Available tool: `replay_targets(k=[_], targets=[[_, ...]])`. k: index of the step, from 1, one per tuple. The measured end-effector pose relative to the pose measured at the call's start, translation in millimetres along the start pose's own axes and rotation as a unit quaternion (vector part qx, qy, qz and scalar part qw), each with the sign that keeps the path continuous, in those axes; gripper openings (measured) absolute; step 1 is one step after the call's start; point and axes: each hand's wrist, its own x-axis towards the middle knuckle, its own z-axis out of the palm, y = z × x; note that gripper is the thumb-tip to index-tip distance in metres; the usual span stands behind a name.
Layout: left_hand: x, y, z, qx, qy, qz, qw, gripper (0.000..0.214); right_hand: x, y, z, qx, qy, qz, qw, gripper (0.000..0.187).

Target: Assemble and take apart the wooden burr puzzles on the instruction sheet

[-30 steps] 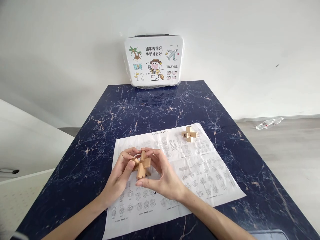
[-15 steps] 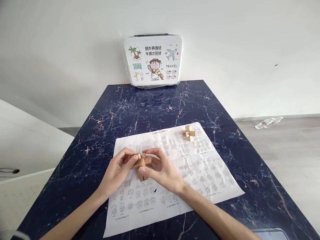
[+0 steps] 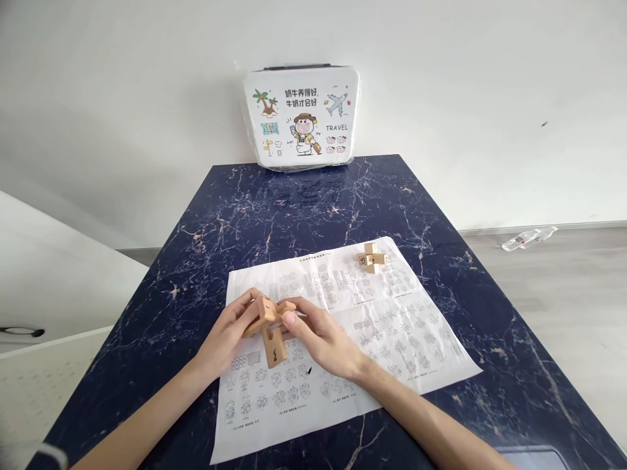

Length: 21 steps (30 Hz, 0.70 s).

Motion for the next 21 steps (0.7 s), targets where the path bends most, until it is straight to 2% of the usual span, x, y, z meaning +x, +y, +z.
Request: replay_targets(k=[7, 12, 21], targets=[[-1, 6, 0.8, -0.055, -0.017, -0.031, 0.998, 0.047, 0, 6, 2, -0.021, 0.006, -0.037, 0.999, 0.035], [0, 6, 0.0, -0.075, -0.039, -0.039, 0.996, 0.053, -3, 10, 1, -0.101, 0.017, -0.075, 0.992, 0.036], [0, 3, -0.3, -0.095, -0.056, -0.031, 0.993, 0.044, -3, 12, 3, -0.120, 0.025, -0.094, 0.988, 0.031]])
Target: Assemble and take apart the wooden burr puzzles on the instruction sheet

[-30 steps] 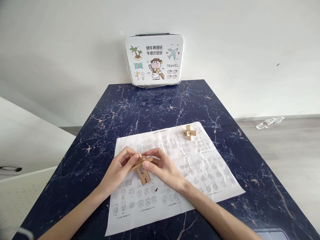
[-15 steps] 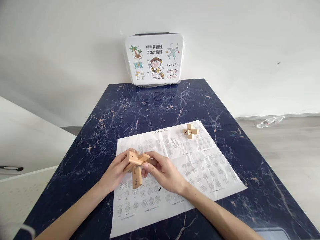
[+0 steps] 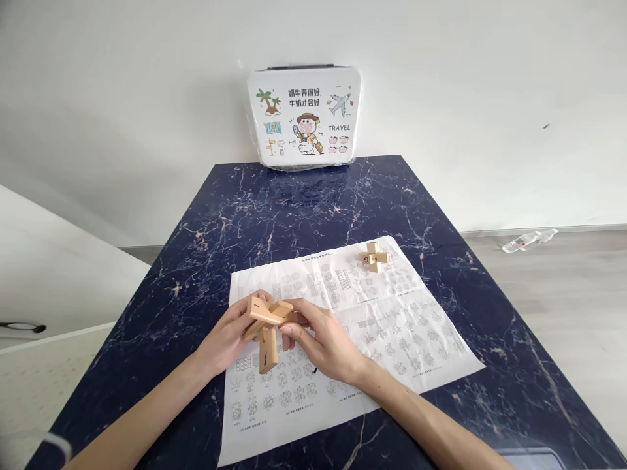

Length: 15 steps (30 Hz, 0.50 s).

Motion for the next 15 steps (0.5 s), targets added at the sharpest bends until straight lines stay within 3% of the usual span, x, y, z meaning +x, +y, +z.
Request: replay_targets(k=[7, 15], targets=[[-0.4, -2.3, 1.1, 0.007, 0.005, 0.002, 1.000, 0.047, -2.0, 0.0, -0.2, -0.003, 0.034, -0.008, 0.999, 0.034], [0.4, -5.6, 0.3, 0.037, -0.011, 0.010, 0.999, 0.046, 4.5, 8.6, -3.6, 0.125, 0.037, 0.016, 0.991, 0.027]])
